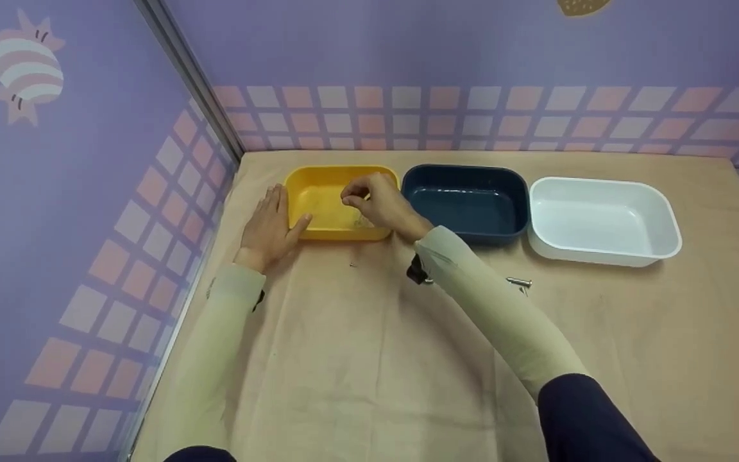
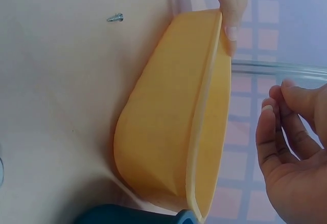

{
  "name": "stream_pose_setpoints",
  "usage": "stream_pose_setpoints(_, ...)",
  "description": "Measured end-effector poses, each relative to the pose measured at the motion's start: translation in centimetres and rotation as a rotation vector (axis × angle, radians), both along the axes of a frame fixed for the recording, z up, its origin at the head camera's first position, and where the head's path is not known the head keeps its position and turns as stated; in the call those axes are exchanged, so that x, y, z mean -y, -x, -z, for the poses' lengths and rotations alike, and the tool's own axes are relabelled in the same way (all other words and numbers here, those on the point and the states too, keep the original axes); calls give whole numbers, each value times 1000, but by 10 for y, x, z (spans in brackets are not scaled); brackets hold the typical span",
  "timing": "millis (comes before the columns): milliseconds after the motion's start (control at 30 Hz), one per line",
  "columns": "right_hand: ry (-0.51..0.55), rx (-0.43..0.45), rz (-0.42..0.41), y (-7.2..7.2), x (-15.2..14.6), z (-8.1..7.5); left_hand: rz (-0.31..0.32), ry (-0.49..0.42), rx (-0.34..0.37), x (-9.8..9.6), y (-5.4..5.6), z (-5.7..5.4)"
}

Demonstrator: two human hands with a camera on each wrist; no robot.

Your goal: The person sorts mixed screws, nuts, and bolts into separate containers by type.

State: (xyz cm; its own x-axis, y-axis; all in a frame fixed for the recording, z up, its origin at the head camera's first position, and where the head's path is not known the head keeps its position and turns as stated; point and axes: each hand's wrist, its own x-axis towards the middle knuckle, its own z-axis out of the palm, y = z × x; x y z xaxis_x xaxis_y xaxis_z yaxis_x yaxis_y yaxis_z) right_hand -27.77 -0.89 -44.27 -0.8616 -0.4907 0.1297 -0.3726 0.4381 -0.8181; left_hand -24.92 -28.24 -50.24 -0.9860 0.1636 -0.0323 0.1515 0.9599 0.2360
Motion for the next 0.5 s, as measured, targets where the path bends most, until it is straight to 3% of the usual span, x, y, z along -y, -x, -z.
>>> stream_pose_setpoints(500, 23, -5, 108, 17, 14, 8, 7, -26, 7, 2, -1, 1)
